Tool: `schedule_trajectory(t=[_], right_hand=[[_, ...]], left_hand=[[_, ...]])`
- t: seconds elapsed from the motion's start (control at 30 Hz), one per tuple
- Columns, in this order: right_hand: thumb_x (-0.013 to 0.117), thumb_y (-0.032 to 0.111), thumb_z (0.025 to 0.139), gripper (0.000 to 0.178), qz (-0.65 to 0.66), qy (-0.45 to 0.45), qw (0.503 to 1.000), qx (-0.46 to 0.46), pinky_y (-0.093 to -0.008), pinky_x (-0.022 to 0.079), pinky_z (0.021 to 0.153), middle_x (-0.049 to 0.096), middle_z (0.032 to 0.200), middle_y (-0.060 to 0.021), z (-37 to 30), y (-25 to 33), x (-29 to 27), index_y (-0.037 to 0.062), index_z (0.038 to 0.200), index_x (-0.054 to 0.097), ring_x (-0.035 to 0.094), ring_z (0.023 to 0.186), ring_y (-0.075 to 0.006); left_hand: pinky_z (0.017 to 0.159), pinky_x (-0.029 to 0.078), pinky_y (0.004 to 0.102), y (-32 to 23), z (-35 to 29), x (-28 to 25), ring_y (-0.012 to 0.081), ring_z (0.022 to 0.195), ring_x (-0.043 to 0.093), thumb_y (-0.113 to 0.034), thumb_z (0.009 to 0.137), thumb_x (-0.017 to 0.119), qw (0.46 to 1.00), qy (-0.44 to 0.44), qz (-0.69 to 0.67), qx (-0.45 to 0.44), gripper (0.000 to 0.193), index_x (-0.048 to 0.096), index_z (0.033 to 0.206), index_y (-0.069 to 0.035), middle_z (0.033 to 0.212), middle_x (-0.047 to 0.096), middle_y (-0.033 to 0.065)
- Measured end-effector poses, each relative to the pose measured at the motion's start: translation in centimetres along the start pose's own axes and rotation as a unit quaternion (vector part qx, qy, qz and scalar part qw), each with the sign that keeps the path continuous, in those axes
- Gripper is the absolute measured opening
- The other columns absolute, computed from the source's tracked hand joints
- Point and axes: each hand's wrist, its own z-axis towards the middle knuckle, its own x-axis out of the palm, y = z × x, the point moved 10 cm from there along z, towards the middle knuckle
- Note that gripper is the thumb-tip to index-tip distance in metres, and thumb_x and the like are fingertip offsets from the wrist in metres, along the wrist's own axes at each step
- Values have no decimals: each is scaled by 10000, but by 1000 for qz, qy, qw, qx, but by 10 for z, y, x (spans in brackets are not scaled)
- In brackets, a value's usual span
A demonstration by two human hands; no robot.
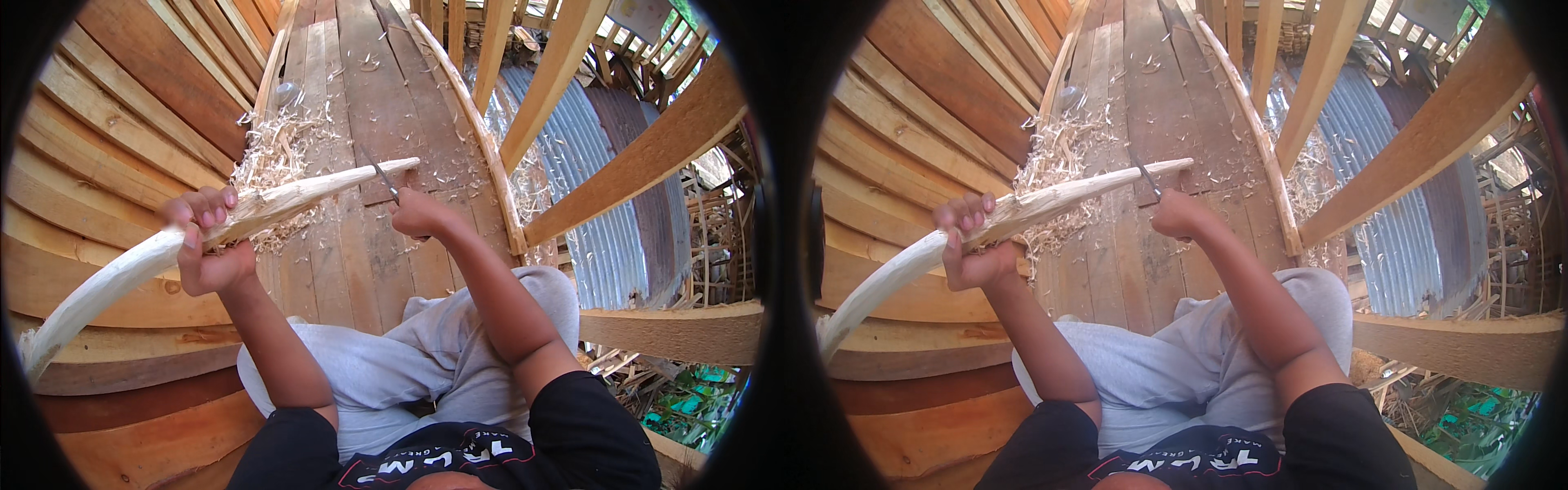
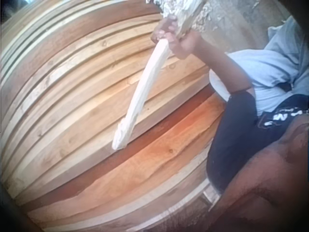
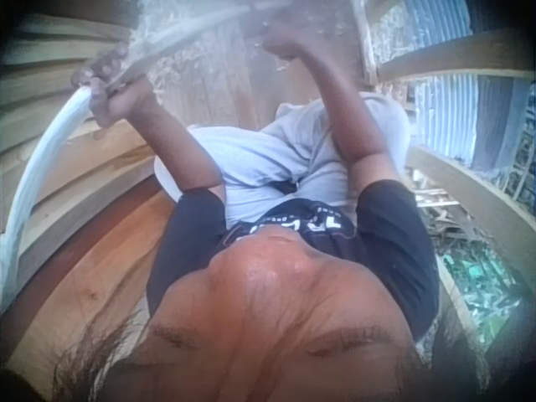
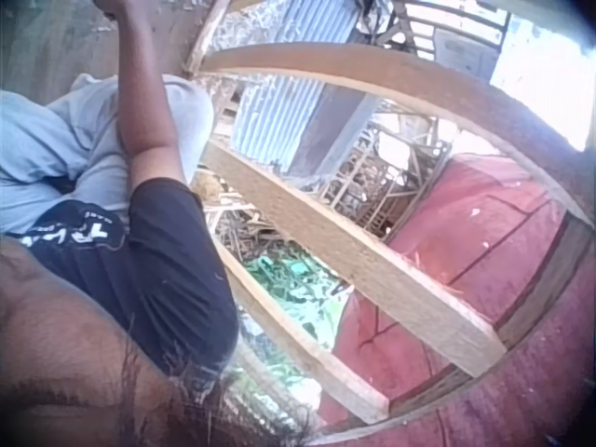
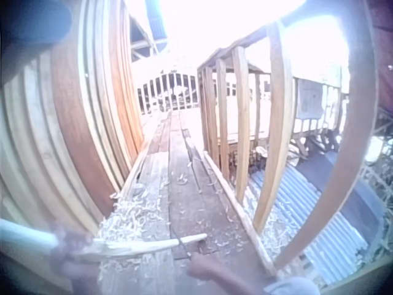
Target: The person sits on a wooden floor and uses a knife to carve a long piece of wood. They hold the wood with their left hand and repeatedly shave off thin strips with the knife in their right hand, creating wood shavings on the floor.
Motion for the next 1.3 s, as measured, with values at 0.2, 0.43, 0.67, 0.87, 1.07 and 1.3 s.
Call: schedule_trajectory(t=[0.2,0.43,0.67,0.87,1.07,1.3], right_hand=[[502,249,935,295,110,-86,987,-78,-340,383,443,539,654,-93,1,17,-18,-42,882,506,488,493,-161],[432,354,952,475,151,-98,981,-78,-396,467,689,626,848,-176,24,0,-10,-97,977,580,607,749,-273],[249,402,977,634,47,-241,969,-26,-534,452,769,632,817,-287,-14,36,-25,-64,798,639,599,788,-473],[295,323,942,543,23,-302,952,-54,-532,475,757,638,771,-269,-7,37,-27,-37,742,650,616,770,-453],[330,294,931,506,-13,-323,945,-48,-529,475,743,624,768,-282,-7,18,-42,-44,719,643,612,761,-454],[346,296,906,511,-9,-333,935,-125,-502,505,684,623,686,-248,-18,58,-22,-20,630,638,623,677,-426]], left_hand=[[719,386,374,-10,1,4,183,701,447,-169,727,555,1000,12,12,8,215,475,909,-87,732,473,51],[809,414,440,-19,0,27,259,867,543,-230,754,557,999,34,32,6,259,476,947,-78,791,498,79],[804,466,475,-11,-8,2,281,880,530,-281,774,558,993,-106,49,-14,277,478,949,-81,846,504,104],[705,474,422,-10,-18,-3,239,707,523,-266,779,593,980,-185,73,16,221,476,883,-110,760,501,77],[677,466,402,-8,-13,-7,221,686,518,-238,765,588,988,-147,42,-16,188,466,824,-109,725,491,65],[687,457,402,-14,-15,-10,200,699,505,-230,743,552,981,-173,89,1,166,453,762,-97,708,485,68]])
